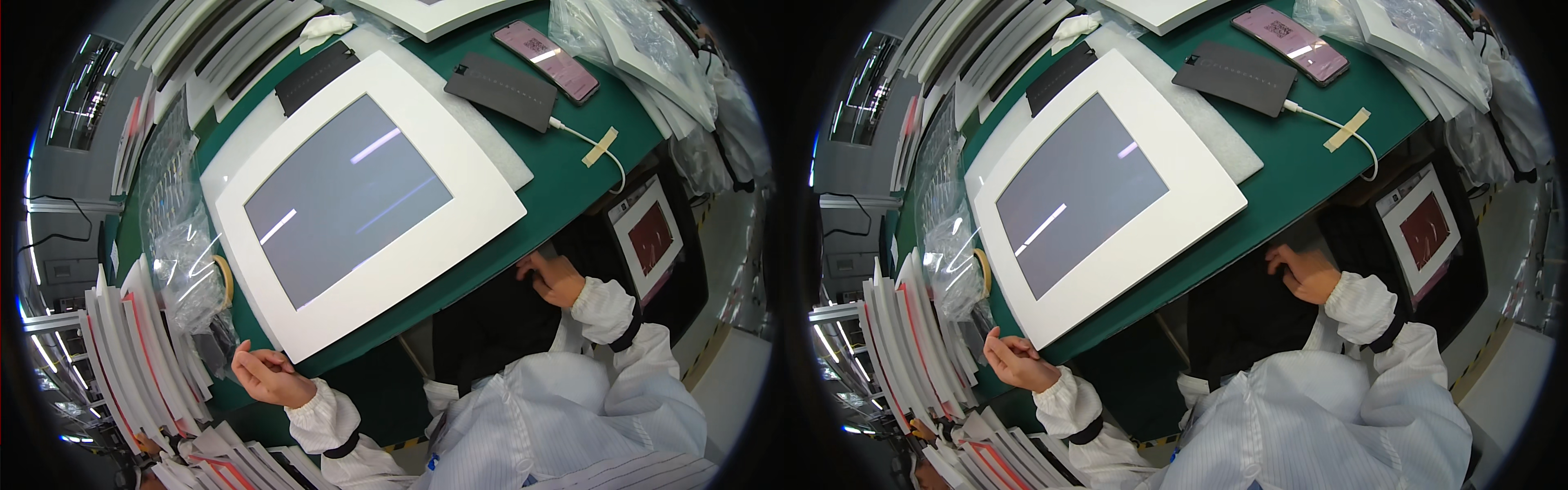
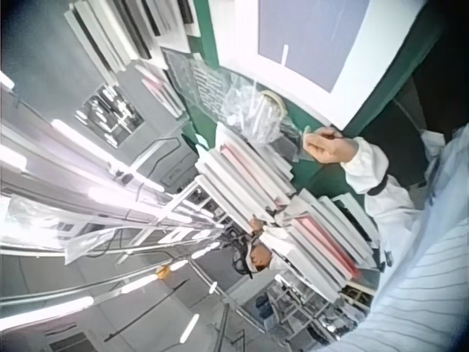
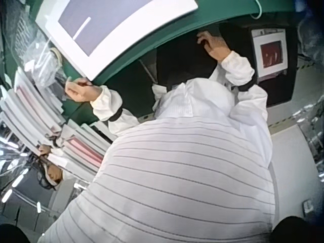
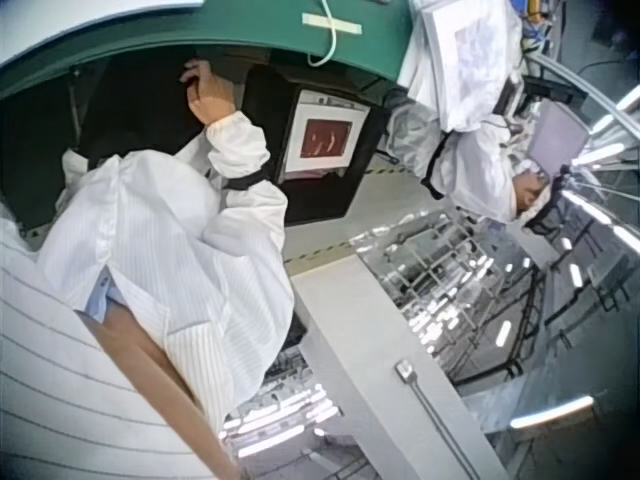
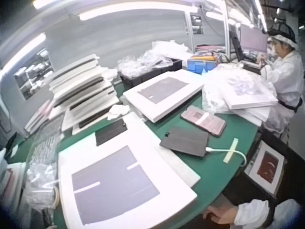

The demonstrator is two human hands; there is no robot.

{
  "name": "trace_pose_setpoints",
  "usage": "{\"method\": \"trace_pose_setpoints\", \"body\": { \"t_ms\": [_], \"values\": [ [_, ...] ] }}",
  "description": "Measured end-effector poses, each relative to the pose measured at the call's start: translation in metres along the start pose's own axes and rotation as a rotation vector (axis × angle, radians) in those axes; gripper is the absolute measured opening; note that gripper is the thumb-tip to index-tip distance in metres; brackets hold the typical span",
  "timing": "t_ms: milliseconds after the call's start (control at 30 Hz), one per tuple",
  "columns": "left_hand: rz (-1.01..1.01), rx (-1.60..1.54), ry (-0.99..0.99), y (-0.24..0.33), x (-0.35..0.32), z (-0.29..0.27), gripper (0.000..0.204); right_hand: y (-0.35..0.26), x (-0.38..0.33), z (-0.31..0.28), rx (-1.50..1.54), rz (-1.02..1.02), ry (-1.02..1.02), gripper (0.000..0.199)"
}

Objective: The recorder is assembling and inspecting white-bezeled electronic displays or monitors in a factory setting.

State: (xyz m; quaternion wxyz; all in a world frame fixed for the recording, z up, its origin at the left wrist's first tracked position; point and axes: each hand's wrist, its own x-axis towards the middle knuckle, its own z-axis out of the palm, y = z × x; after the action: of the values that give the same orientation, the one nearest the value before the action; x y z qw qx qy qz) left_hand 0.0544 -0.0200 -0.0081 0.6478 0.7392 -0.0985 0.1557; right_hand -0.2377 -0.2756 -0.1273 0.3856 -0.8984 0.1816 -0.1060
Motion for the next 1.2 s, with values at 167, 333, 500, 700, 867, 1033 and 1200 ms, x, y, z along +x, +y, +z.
{"method": "trace_pose_setpoints", "body": {
  "t_ms": [167,333,500,700,867,1033,1200],
  "values": [
    [-0.011,0.016,-0.019,-0.001,-0.001,0.004,0.025,0.023,0.005,-0.003,1.037,0.329,-0.635,0.030],
    [-0.028,-0.014,-0.039,0.004,-0.005,-0.004,0.025,0.077,0.031,0.061,0.104,0.049,0.361,0.027],
    [-0.041,0.014,0.012,-0.007,-0.008,-0.011,0.026,-0.020,0.022,0.006,0.450,0.148,-0.223,0.019],
    [-0.040,-0.032,-0.010,0.002,-0.005,-0.007,0.025,-0.083,0.020,-0.091,0.388,-0.113,-0.342,0.015],
    [-0.041,-0.050,0.000,0.001,-0.003,0.001,0.026,-0.097,0.050,-0.154,0.214,-0.283,-0.015,0.018],
    [-0.047,-0.032,0.001,0.003,-0.004,-0.006,0.026,-0.056,0.109,-0.207,0.119,-0.016,0.376,0.010],
    [-0.069,0.005,0.000,0.003,-0.004,-0.007,0.026,0.001,0.159,-0.229,-0.266,-0.100,0.573,0.028]
  ]
}}
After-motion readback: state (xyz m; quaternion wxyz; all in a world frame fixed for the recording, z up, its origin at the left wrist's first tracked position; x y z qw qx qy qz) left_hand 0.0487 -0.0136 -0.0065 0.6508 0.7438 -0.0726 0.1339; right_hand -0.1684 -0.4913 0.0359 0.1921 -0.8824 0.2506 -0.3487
